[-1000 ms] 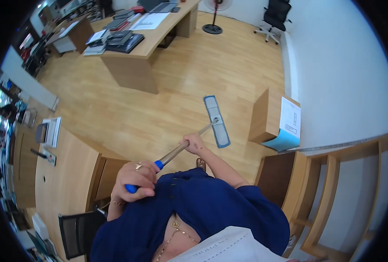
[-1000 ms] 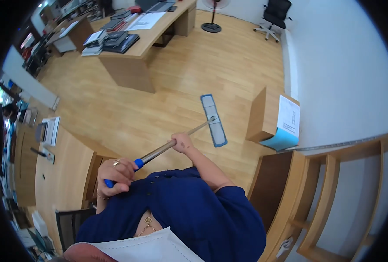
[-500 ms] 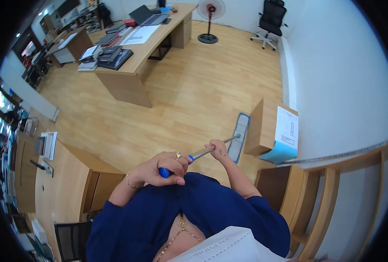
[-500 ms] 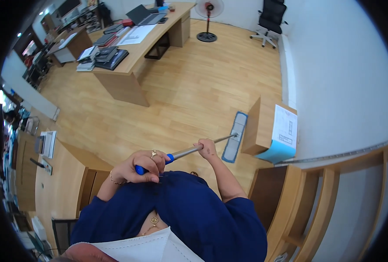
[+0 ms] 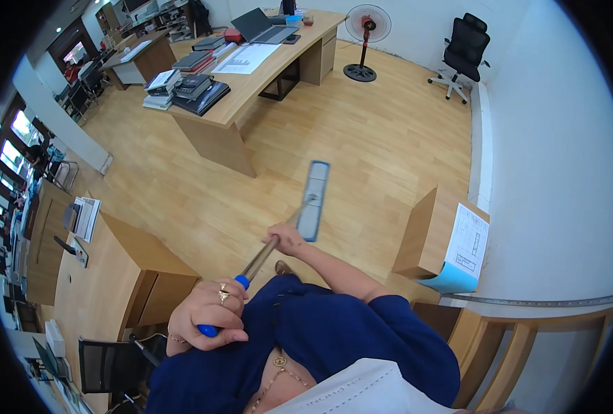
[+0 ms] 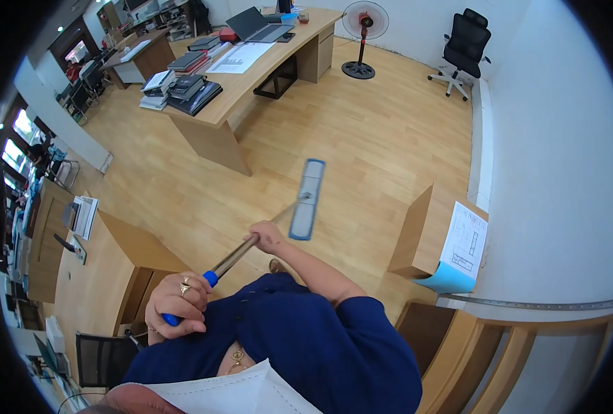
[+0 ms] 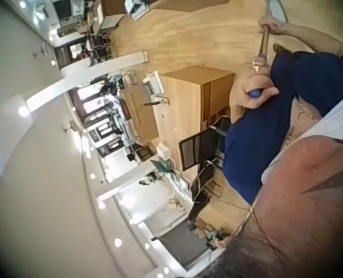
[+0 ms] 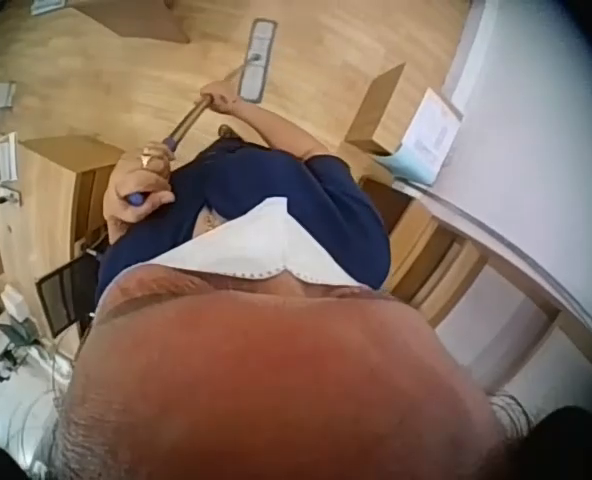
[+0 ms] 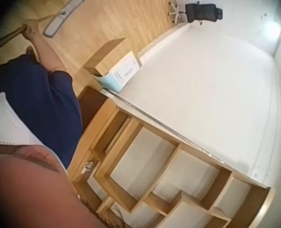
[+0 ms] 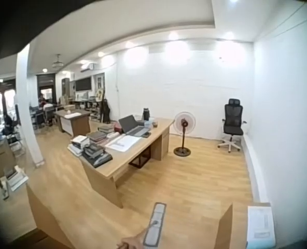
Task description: Mopping the office floor using a flat mop.
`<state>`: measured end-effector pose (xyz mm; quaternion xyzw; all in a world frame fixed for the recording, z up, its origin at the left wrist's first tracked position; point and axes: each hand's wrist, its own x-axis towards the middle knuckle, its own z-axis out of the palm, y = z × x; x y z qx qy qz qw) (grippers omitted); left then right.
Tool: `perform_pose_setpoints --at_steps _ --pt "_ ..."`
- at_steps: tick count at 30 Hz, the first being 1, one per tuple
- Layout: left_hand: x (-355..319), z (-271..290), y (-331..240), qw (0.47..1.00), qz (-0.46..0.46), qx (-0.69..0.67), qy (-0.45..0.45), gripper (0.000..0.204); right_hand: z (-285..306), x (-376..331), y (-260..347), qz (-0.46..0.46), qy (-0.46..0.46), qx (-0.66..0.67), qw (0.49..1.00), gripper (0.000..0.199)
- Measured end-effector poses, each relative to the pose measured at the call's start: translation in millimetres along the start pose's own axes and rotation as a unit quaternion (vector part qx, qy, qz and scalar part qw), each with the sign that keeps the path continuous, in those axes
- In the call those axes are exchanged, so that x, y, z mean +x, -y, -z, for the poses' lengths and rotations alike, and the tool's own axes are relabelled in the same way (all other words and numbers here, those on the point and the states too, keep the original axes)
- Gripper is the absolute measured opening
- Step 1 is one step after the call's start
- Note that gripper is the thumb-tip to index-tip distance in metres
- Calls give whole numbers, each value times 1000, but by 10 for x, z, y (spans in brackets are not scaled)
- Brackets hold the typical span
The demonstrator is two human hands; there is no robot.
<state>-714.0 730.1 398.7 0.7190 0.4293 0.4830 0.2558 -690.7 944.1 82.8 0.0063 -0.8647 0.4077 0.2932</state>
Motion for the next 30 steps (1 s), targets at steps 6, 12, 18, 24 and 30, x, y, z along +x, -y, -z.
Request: perform_pose_setpoints --at_steps 6,12,18,24,30 --pt "281 121 493 989 75 116 48 19 -229 743 -569 -83 212 -89 970 26" --pt "748 667 954 990 57 125 1 22 11 1411 -1016 -89 276 -111 951 5" --pt "1354 1069 1581 997 -28 75 -12 24 561 1668 -1677 -73 149 -118 979 9" --pt "2199 921 2502 999 -33 19 13 16 1678 1397 -2601 -156 29 -170 972 4" --pt "3250 246 3368 997 -38 -53 44 12 3010 588 -3530 -279 -74 -201 936 6"
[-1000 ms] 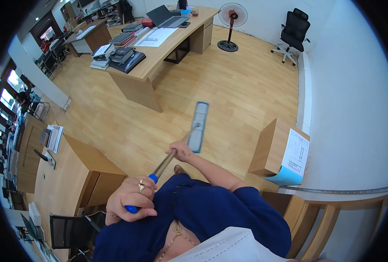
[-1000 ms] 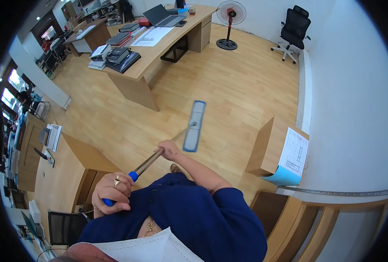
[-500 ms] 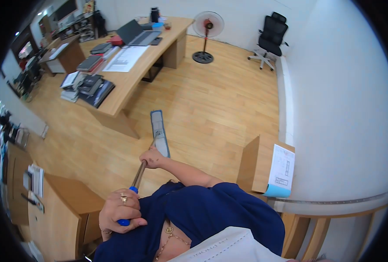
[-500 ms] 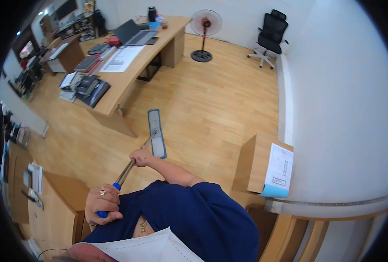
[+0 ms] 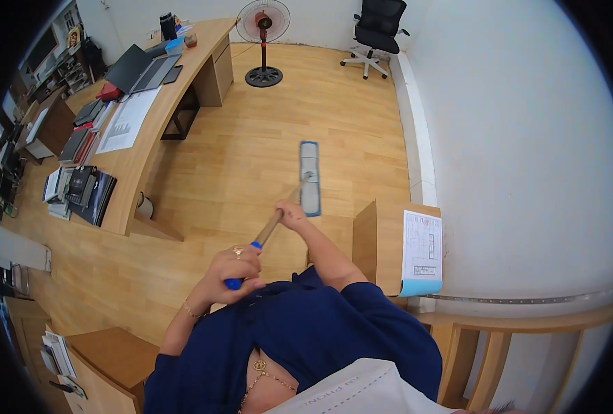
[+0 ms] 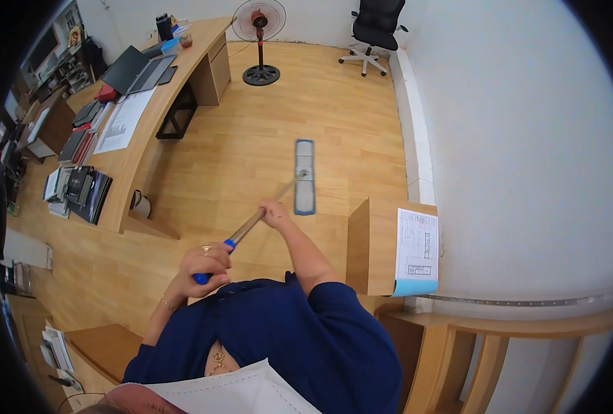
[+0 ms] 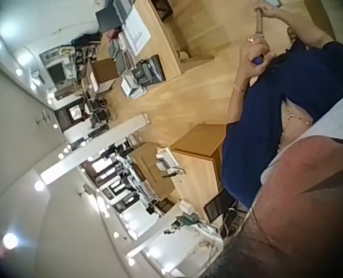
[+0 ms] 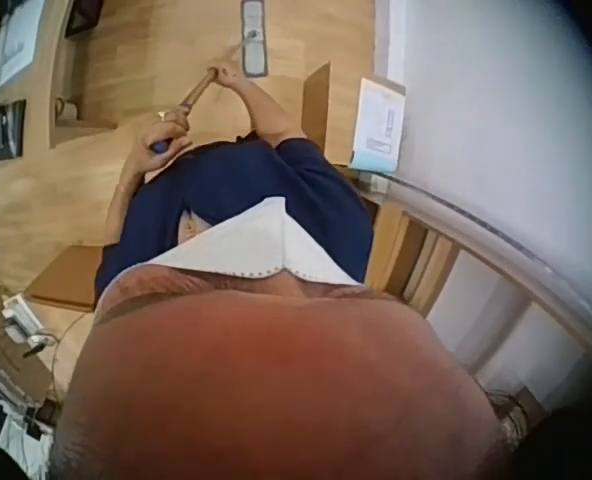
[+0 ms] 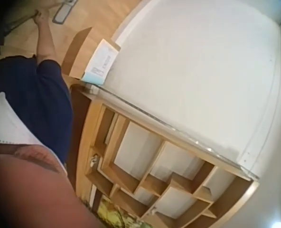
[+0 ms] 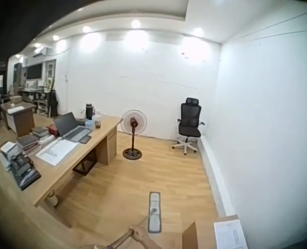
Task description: Mopping the office floor using a flat mop.
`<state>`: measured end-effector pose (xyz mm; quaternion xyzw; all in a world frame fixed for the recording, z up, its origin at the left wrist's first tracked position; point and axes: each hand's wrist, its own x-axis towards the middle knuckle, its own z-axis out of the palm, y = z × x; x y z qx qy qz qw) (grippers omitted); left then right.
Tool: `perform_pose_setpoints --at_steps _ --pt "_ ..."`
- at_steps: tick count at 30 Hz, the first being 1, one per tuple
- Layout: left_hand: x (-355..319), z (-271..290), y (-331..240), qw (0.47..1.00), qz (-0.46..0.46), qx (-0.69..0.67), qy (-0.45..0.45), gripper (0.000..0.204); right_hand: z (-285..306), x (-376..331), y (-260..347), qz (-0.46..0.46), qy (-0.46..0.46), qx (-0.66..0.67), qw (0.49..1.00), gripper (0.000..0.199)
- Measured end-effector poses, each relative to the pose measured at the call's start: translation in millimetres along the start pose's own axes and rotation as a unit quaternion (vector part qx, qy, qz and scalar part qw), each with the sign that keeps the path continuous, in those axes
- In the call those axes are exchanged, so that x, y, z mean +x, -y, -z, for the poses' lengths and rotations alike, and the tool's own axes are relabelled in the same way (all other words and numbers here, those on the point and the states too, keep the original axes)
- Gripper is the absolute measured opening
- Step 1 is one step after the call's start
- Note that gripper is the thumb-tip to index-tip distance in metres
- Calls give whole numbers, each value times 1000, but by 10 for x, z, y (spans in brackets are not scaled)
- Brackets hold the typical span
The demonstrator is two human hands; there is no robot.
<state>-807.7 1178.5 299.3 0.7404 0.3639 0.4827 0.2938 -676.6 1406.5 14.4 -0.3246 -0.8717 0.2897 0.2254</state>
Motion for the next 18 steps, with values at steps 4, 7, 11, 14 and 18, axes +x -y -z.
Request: perform_pose_setpoints --at_steps 4,7,11,14,18 --pt "823 -507 603 999 -10 -27 36 15 776 6 -954 -46 -46 -66 996 13" --pt "1416 -855 936 996 -20 -40 74 11 1341 49 -1613 -50 -66 -93 992 16" --pt "2049 -1294 1340 991 -44 -83 98 13 1909 0 -2529 -143 46 -138 979 11" --pt "2311 -1485 1550 990 -50 -113 60 16 2308 -39 -2400 -120 24 15 992 20" --pt "2628 -1814 1859 969 -58 -215 110 23 2436 -506 -3534 -45 -130 -142 980 10"
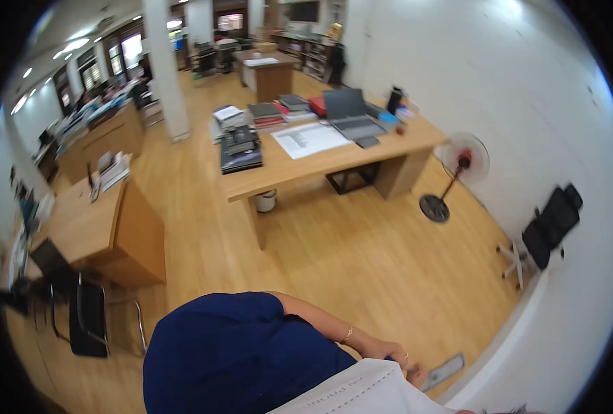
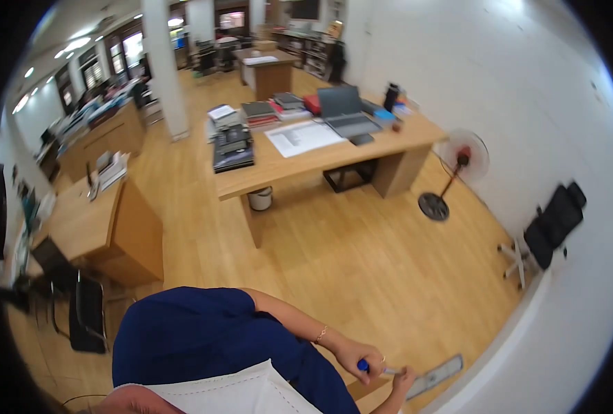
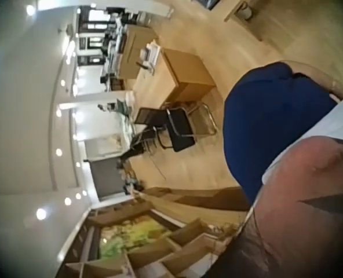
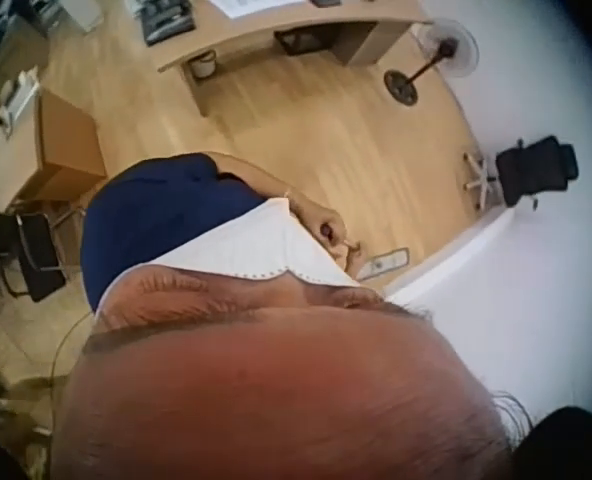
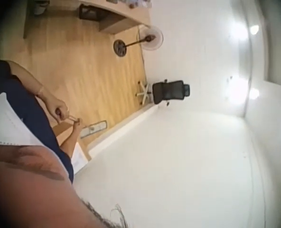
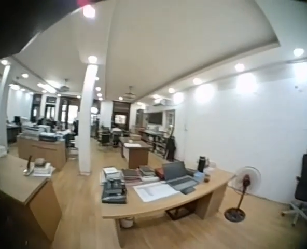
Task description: Mopping the office floor using a flat mop.
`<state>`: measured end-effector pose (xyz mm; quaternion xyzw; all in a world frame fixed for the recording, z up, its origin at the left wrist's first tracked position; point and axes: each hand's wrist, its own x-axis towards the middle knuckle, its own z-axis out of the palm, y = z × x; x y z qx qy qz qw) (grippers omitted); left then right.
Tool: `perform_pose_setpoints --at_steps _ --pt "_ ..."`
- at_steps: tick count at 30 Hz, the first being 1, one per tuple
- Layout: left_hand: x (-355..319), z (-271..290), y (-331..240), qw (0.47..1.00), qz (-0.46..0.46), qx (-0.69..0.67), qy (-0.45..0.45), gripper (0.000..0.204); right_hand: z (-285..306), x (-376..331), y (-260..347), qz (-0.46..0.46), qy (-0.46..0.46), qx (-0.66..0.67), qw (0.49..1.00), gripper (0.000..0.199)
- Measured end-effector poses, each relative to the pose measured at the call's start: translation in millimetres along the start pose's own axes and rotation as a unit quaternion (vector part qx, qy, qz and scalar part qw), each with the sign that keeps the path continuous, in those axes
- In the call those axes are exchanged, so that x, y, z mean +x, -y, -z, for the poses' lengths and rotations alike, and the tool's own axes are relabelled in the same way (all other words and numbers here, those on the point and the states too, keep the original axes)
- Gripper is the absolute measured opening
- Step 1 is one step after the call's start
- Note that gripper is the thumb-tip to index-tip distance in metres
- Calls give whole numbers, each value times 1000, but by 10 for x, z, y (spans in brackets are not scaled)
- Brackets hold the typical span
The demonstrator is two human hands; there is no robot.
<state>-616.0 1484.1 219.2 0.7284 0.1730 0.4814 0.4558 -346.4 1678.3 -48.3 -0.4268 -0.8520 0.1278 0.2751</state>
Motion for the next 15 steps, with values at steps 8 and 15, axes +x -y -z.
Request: perform_pose_setpoints --at_steps 8,15 --pt "-256 480 -755 994 57 57 -75 26 -238 690 894 23 181 -4 983 12" --pt "-616 582 -1737 968 125 152 -157 18 -626 1150 2187 125 192 41 972 10"
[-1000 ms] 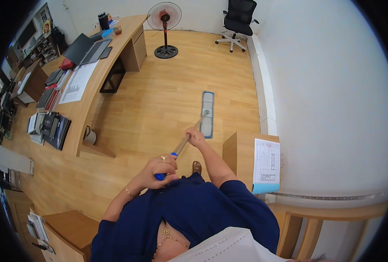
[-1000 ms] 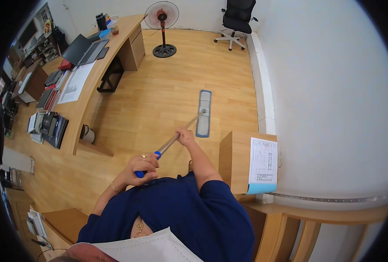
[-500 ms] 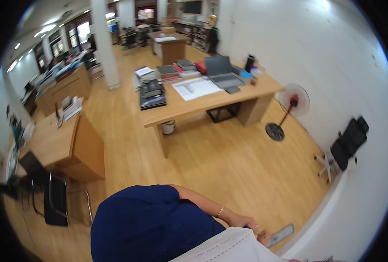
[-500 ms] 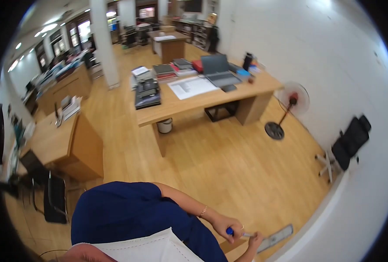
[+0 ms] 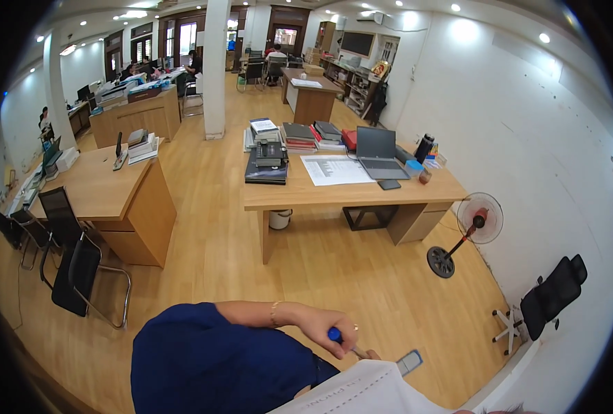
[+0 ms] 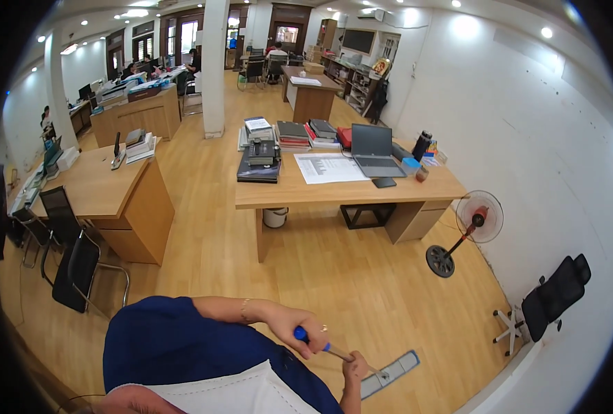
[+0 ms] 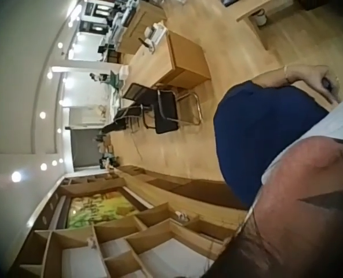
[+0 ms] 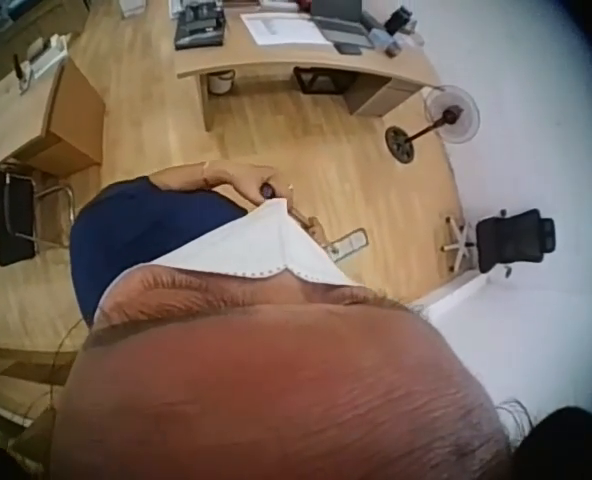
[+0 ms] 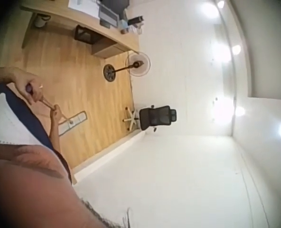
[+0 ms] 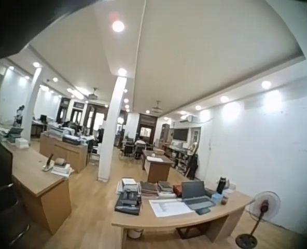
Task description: Mopping the office floor using a flat mop.
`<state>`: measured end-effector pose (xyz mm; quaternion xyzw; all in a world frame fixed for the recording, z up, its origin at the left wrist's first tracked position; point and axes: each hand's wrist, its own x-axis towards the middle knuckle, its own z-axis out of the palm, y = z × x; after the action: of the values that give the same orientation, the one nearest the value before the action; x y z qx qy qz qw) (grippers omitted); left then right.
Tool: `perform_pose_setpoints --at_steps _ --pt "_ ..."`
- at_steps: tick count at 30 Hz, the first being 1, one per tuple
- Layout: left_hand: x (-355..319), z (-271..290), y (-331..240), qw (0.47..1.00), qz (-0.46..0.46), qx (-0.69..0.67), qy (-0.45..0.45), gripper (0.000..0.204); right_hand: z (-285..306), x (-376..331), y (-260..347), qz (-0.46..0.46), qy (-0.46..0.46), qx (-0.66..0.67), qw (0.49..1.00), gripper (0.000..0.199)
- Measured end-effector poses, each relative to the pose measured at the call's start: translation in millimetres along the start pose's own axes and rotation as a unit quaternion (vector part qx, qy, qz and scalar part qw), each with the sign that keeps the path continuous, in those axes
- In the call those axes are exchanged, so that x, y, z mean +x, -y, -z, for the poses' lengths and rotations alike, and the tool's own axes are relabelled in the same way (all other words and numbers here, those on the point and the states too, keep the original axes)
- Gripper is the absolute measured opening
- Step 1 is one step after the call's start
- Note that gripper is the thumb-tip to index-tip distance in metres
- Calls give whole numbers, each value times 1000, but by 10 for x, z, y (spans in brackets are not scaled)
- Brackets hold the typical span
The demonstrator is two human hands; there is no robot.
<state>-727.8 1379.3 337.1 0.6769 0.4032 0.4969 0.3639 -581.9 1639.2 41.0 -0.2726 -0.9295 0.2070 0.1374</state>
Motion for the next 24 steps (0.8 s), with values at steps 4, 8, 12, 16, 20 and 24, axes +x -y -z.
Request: perform_pose_setpoints --at_steps 4,8,12,16,20,24 --pt "-372 52 -298 996 24 56 -70 16 -100 394 706 83 112 46 989 10" --pt "-719 51 -611 978 69 134 -142 17 -473 698 1325 216 124 70 966 11" --pt "-996 83 -918 962 83 184 -181 19 -842 892 1952 278 142 73 947 12" --pt "-1336 144 -1148 940 73 251 -218 17 -1103 938 2711 351 223 88 905 11" --pt "-1642 58 -1416 908 93 298 -278 14 -1325 872 3317 412 287 103 859 13" --pt "-1770 65 -1602 892 95 320 -304 10 -1542 853 3671 459 330 102 818 18"
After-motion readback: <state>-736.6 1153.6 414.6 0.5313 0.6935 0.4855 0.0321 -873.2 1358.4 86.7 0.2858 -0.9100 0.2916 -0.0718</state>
